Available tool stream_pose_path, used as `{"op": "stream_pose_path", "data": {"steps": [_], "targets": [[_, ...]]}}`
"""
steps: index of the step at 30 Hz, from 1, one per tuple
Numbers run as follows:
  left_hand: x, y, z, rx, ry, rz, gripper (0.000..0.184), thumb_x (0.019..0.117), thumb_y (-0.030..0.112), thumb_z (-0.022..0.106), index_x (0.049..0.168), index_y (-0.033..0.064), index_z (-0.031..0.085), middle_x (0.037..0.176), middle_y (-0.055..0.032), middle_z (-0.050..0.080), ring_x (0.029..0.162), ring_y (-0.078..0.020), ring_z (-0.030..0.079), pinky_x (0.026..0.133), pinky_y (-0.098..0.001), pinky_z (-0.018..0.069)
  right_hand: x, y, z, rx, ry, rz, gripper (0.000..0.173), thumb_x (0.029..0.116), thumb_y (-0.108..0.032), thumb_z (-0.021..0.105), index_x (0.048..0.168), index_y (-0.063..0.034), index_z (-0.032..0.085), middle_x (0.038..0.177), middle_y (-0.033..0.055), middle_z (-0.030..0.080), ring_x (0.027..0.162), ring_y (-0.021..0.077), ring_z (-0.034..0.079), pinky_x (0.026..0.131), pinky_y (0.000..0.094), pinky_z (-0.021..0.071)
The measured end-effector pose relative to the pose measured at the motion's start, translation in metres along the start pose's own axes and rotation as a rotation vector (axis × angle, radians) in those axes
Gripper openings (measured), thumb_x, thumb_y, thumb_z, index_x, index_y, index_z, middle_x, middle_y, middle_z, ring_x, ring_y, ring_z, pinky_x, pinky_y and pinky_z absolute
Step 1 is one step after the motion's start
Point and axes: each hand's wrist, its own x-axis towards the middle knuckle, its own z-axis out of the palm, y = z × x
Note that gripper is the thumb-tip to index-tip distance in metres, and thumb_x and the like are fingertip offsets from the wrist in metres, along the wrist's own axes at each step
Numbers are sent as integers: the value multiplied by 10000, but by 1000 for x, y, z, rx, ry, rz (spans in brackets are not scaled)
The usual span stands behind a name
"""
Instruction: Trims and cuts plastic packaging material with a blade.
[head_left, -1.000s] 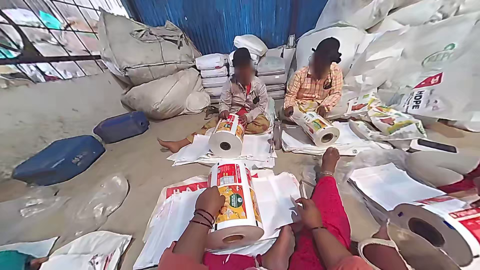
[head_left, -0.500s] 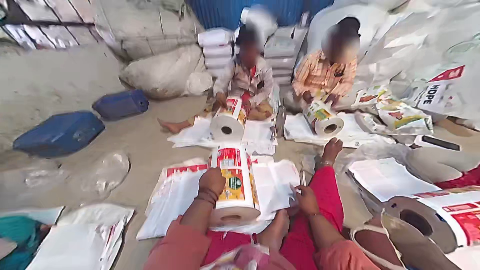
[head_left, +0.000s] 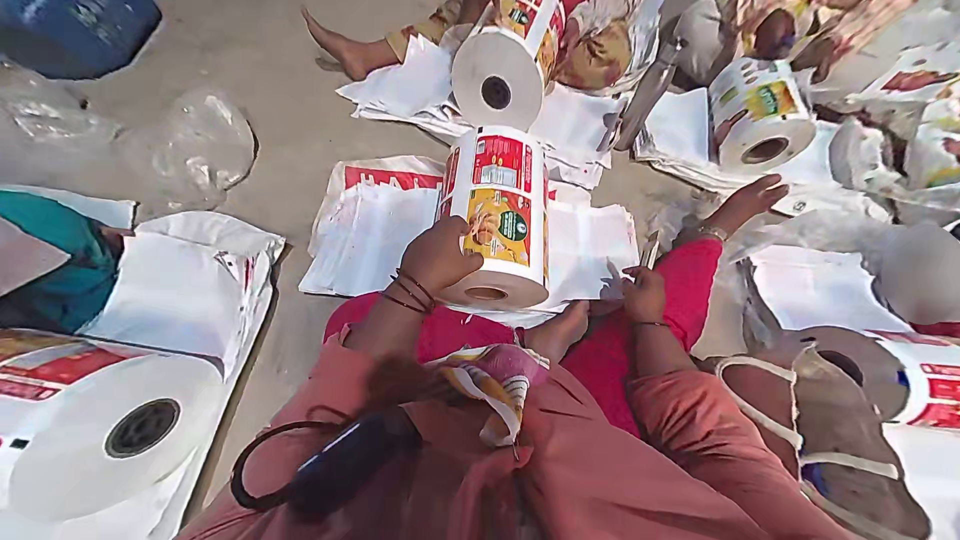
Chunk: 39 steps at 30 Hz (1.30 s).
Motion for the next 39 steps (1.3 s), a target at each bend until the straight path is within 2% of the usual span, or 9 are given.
{"op": "stream_pose_path", "data": {"steps": [2, 5, 9, 14, 21, 25, 30, 35, 39], "targets": [[-4, -16, 11, -40, 54, 84, 561, 942, 451, 672, 1376, 103, 597, 1512, -135, 530, 1365, -316, 542, 1078, -577, 455, -1, 0, 4, -10, 7, -13, 256, 983, -141, 638, 1208, -31, 694, 1211, 276, 640, 1134, 454, 611, 940, 664, 484], [-7, -32, 22, -122, 154, 193, 492, 973, 445, 659, 1338, 116, 641, 1521, -98, 536, 1388, -279, 529, 1109, -544, 447, 1, -1, 6, -38, 13, -21, 249, 983, -125, 629, 1208, -37, 690, 1216, 278, 637, 1134, 455, 611, 934, 671, 483], [-7, -37, 26, -188, 255, 148, 295, 1000, 320, 644, 1197, 119, 733, 1404, -56, 643, 1213, -251, 655, 1019, -516, 514, 2, -2, 8, -76, 12, -6, 249, 977, -116, 620, 1207, -50, 692, 1193, 267, 641, 1089, 456, 621, 892, 680, 493], [-9, -30, 20, -76, 176, 229, 535, 899, 515, 720, 1291, 151, 689, 1452, -111, 595, 1335, -300, 576, 1042, -575, 493, 1, 3, 8, -67, 10, -35, 269, 986, -140, 623, 1232, -46, 675, 1229, 278, 618, 1118, 459, 608, 922, 666, 491], [-10, -23, 27, -94, 304, 206, 290, 907, 322, 675, 1101, 117, 743, 1365, -102, 669, 1249, -295, 650, 949, -566, 544, 4, 1, 11, -87, 14, -34, 252, 987, -140, 626, 1210, -41, 686, 1192, 272, 635, 1081, 452, 618, 902, 660, 493], [-7, -24, 34, -86, 415, 189, 202, 918, 237, 624, 980, 81, 735, 1279, -102, 712, 1082, -299, 716, 822, -550, 571, 4, -7, 9, -110, 9, 10, 261, 982, -135, 622, 1220, -48, 686, 1194, 267, 632, 1073, 437, 622, 904, 646, 496], [-8, -32, 47, -122, 418, 379, 508, 869, 517, 728, 1209, 139, 727, 1402, -96, 640, 1331, -331, 580, 1055, -573, 499, -3, -13, 1, -103, 29, -7, 322, 963, -137, 639, 1265, -30, 670, 1271, 294, 612, 1198, 446, 588, 1002, 617, 476], [-6, -37, 58, -178, 468, 470, 326, 910, 455, 699, 1022, 164, 794, 1312, 19, 707, 1368, -281, 556, 1088, -526, 481, -1, 0, 3, -98, 44, -58, 342, 957, -129, 608, 1270, -7, 671, 1254, 252, 644, 1207, 392, 589, 1032, 538, 469], [-9, -34, 59, -195, 420, 449, 313, 974, 414, 612, 1048, 167, 789, 1329, 18, 698, 1386, -285, 537, 1094, -529, 470, 2, 5, 6, -43, 74, -6, 361, 956, -110, 594, 1292, 9, 649, 1260, 251, 641, 1186, 379, 607, 1003, 528, 497]]}}
